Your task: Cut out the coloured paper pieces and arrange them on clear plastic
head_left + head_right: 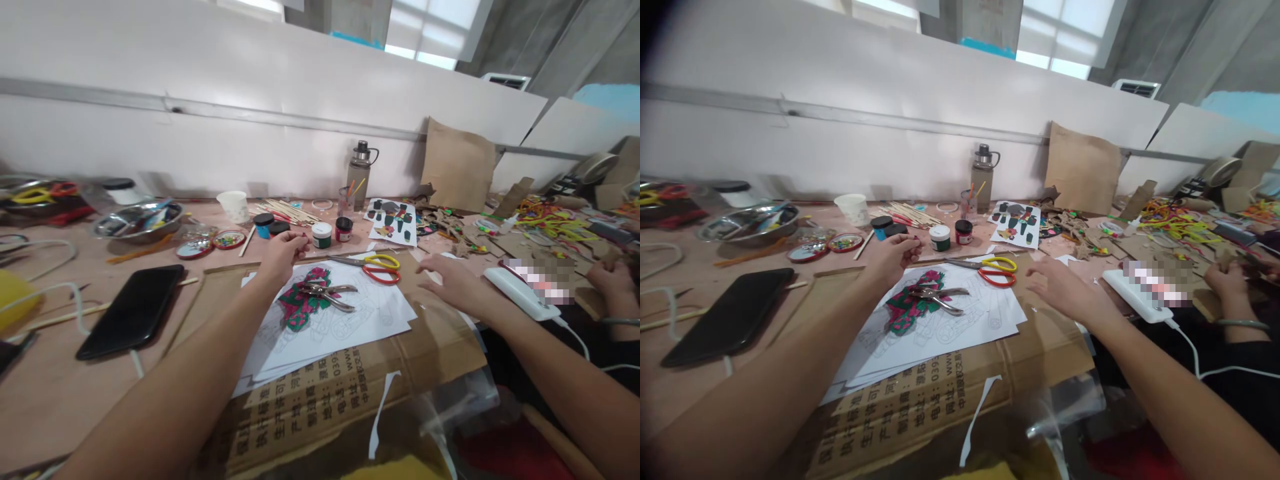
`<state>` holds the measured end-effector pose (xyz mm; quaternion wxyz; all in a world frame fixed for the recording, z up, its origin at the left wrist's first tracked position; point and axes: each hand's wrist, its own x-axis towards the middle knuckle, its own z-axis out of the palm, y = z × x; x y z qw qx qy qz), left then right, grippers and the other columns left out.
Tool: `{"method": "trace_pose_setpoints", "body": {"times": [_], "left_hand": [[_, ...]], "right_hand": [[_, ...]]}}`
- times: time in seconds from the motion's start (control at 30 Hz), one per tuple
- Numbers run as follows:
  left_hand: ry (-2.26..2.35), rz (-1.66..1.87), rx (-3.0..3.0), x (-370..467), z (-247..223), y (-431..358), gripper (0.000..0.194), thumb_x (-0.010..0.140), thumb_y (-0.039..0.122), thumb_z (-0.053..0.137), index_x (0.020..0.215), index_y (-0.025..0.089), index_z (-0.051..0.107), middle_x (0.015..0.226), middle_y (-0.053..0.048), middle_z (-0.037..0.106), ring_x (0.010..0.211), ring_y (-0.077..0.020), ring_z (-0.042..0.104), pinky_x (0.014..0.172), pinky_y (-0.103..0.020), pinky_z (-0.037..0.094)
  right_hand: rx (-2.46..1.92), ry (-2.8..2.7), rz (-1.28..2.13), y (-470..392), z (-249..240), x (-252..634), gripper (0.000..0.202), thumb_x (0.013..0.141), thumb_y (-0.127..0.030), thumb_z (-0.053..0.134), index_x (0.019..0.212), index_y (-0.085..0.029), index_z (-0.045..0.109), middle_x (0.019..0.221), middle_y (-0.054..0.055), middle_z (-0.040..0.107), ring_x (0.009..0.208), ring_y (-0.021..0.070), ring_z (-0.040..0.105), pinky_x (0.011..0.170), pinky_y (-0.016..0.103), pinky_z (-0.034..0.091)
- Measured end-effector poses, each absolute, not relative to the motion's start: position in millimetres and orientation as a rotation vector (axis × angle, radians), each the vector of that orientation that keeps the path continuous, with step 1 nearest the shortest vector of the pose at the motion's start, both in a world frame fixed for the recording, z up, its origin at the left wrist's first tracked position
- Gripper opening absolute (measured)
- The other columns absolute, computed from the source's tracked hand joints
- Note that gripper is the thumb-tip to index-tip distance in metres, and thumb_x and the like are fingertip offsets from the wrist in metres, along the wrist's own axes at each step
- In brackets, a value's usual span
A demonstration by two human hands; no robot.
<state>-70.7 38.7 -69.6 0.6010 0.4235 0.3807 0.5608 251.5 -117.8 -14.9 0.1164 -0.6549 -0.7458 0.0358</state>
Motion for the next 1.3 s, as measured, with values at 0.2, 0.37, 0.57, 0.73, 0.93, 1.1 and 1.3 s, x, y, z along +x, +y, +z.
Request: {"method": "trace_pose_setpoints", "body": {"times": [0.2,0.37,0.57,0.73,0.93,1.1,1.3], "left_hand": [[0.888,1.292,1.004,-71,-68,36,0.024,0.054,0.018,0.08,0.067,0.016,0.06,0.067,-0.004,0.067,0.054,-0.0096,0.053,0.051,-0.022,0.036],[0.921,1.289,1.01,-71,-70,39,0.023,0.053,0.019,0.079,0.066,0.017,0.06,0.066,-0.003,0.067,0.055,-0.0101,0.054,0.05,-0.022,0.036],[0.971,1.292,1.023,-72,-77,45,0.024,0.05,0.02,0.078,0.066,0.018,0.06,0.061,-0.001,0.065,0.052,-0.0103,0.052,0.049,-0.021,0.036],[1.001,1.317,1.041,-75,-79,50,0.023,0.051,0.021,0.077,0.065,0.018,0.059,0.059,-0.001,0.063,0.051,-0.0103,0.05,0.048,-0.022,0.034],[1.065,1.322,1.078,-81,-79,56,0.028,0.05,0.026,0.08,0.07,0.017,0.063,0.062,-0.003,0.065,0.053,-0.0107,0.052,0.049,-0.022,0.033],[1.176,1.277,1.169,-87,-81,58,0.029,0.05,0.03,0.082,0.07,0.016,0.066,0.059,-0.002,0.064,0.049,-0.0101,0.05,0.047,-0.023,0.031],[1.354,1.213,1.269,-91,-84,67,0.02,0.058,0.028,0.08,0.066,0.016,0.065,0.051,0.0,0.06,0.046,-0.0107,0.051,0.046,-0.023,0.033]], "right_hand": [[-1.573,-2.214,0.383,-100,-31,165,0.023,0.094,-0.029,0.06,0.112,-0.018,0.068,0.118,0.011,0.068,0.108,0.0234,0.062,0.098,0.041,0.047],[-1.519,-2.405,0.424,-90,-59,127,0.048,0.086,-0.034,0.072,0.128,-0.014,0.06,0.127,0.017,0.059,0.119,0.0291,0.052,0.101,0.043,0.043],[-1.51,-2.497,0.329,-86,-73,120,0.048,0.089,-0.043,0.069,0.128,-0.015,0.061,0.125,0.016,0.06,0.116,0.0327,0.05,0.103,0.051,0.038],[-1.371,-2.323,0.319,-60,-57,135,0.034,0.093,-0.034,0.066,0.122,-0.016,0.062,0.125,0.014,0.062,0.12,0.0267,0.053,0.104,0.044,0.041],[-1.458,-2.179,0.285,19,-34,120,0.046,0.089,-0.027,0.066,0.131,-0.013,0.055,0.128,0.016,0.059,0.124,0.0262,0.053,0.106,0.042,0.042],[-1.561,-2.166,0.329,69,-42,92,0.075,0.082,-0.029,0.074,0.148,-0.018,0.042,0.152,0.018,0.042,0.133,0.0293,0.049,0.108,0.041,0.042],[-1.651,-2.193,0.329,89,-59,75,0.067,0.081,-0.021,0.072,0.143,-0.02,0.049,0.147,0.015,0.051,0.128,0.0278,0.056,0.107,0.036,0.044]]}}
